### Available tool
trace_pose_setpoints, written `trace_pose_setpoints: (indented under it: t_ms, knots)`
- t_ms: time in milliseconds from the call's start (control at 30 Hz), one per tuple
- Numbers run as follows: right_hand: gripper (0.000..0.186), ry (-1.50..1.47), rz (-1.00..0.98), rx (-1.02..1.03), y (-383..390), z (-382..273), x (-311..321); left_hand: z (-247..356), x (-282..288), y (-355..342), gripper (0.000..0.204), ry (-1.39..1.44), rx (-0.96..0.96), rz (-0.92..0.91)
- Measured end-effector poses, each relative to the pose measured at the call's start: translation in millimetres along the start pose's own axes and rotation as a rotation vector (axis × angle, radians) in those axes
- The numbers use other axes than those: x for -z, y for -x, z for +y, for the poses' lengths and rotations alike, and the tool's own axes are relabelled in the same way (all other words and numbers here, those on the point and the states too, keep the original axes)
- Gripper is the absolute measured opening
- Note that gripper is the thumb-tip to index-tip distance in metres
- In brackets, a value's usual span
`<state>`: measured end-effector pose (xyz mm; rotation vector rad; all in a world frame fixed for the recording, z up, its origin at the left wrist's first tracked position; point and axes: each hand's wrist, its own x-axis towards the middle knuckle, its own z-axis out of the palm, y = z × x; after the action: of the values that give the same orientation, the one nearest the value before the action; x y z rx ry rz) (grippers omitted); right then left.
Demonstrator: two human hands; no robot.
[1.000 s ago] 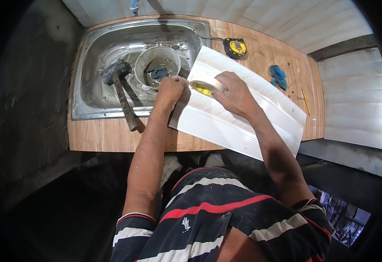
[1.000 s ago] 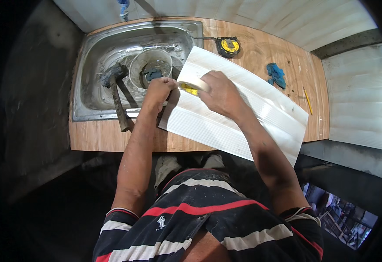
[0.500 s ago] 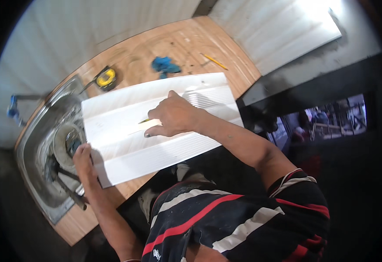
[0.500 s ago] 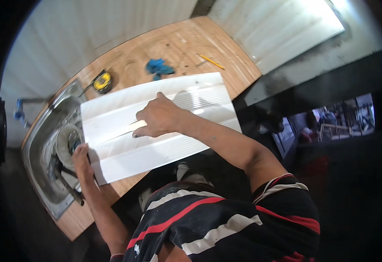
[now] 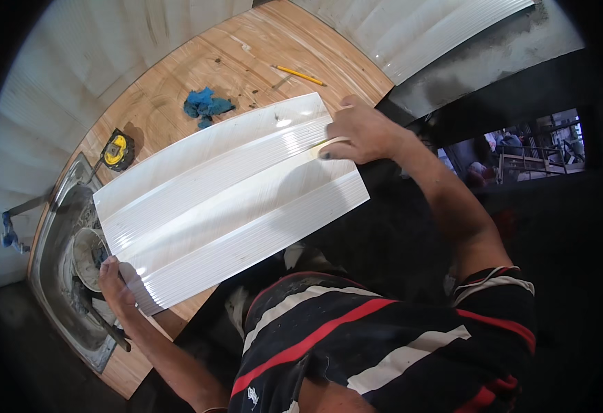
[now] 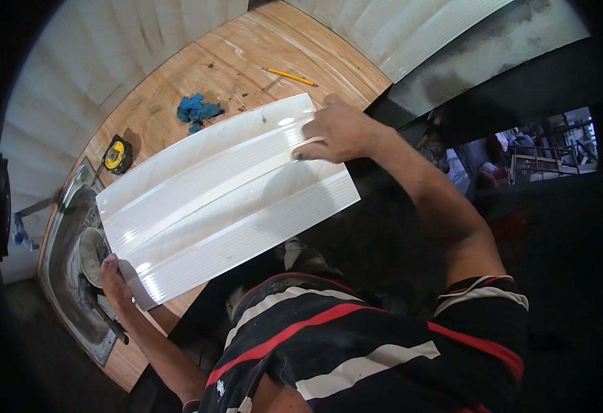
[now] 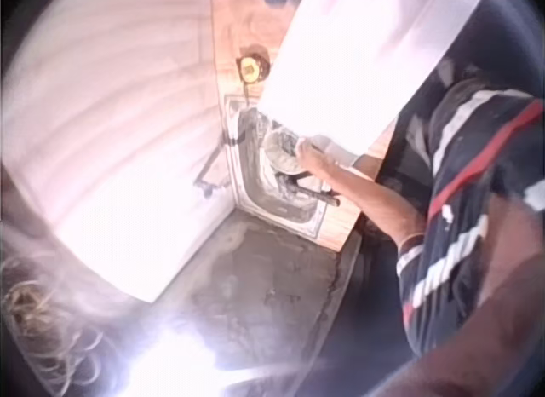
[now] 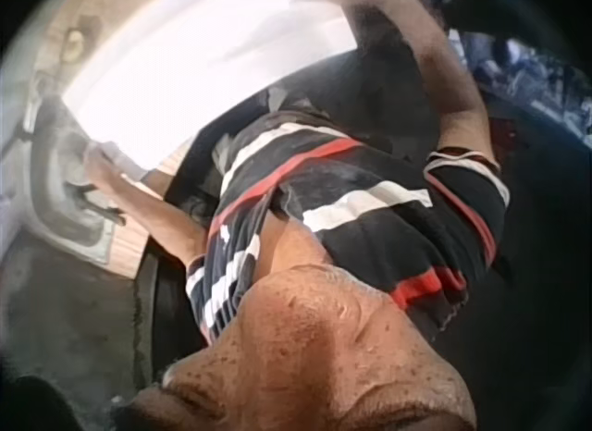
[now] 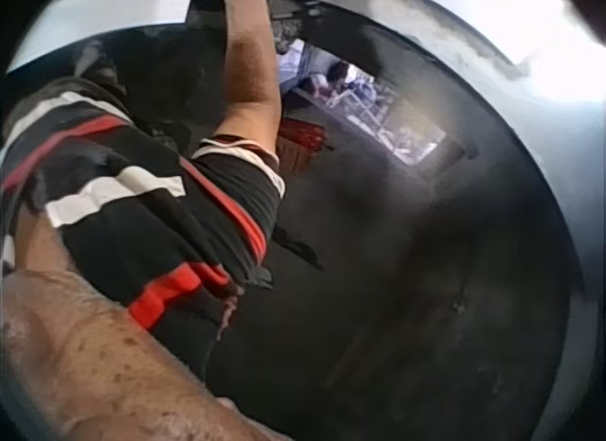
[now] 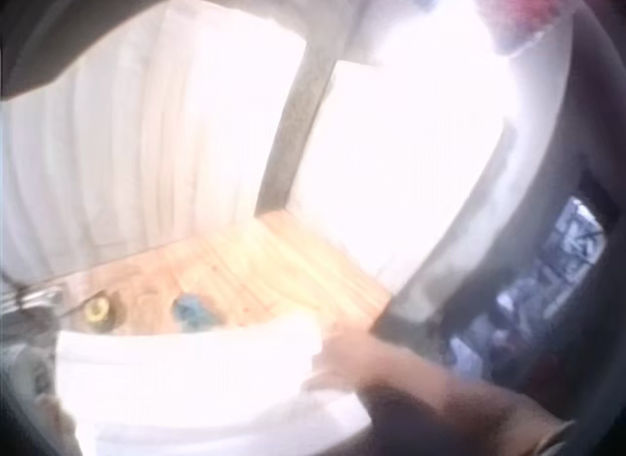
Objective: The person holds a ceramic tile against a wall, marks the edge with a pencil, then measures the tile on a countertop using a tape measure and applies masking tape to the marked area.
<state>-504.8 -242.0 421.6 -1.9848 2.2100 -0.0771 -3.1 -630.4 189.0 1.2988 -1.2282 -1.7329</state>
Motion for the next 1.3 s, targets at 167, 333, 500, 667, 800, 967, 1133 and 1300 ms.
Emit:
trace_pose_setpoints:
  t_ms: [167, 333, 500, 667, 800, 967, 1133, 1300]
  knots:
    - [0.034, 0.048, 0.039, -0.128, 70.3, 57.2, 12.9, 5.8, -13.4, 4.1, 0.017, 0.002, 0.006, -0.050]
    - [0.033, -0.048, 0.046, -0.165, 99.3, 72.1, -9.4, -0.6, -8.4, -3.5, 0.025, -0.036, 0.006, -0.072]
    - [0.031, -0.030, 0.024, -0.022, 109.0, 71.6, -17.8, -16.0, 32.6, -1.8, 0.023, -0.024, 0.008, -0.141]
    - [0.032, -0.220, 0.127, 0.028, 134.7, 45.2, -4.8, -7.0, 17.1, -11.2, 0.022, 0.101, 0.032, -0.140]
    - [0.031, -0.385, 0.216, -0.070, 153.1, 8.5, 12.0, 18.4, -19.8, 8.4, 0.018, 0.093, 0.051, -0.060]
    - [0.015, -0.235, 0.129, 0.017, 135.7, 40.0, 9.0, -13.0, 32.7, -1.3, 0.030, 0.042, 0.052, -0.131]
    - [0.035, -0.196, 0.106, -0.286, 123.9, 73.2, -50.2, 3.8, 2.5, -0.5, 0.025, 0.102, 0.092, -0.270]
    - [0.042, -0.032, 0.049, -0.462, 119.2, 112.3, -84.7, 2.3, -0.1, -4.9, 0.022, 0.013, 0.067, -0.091]
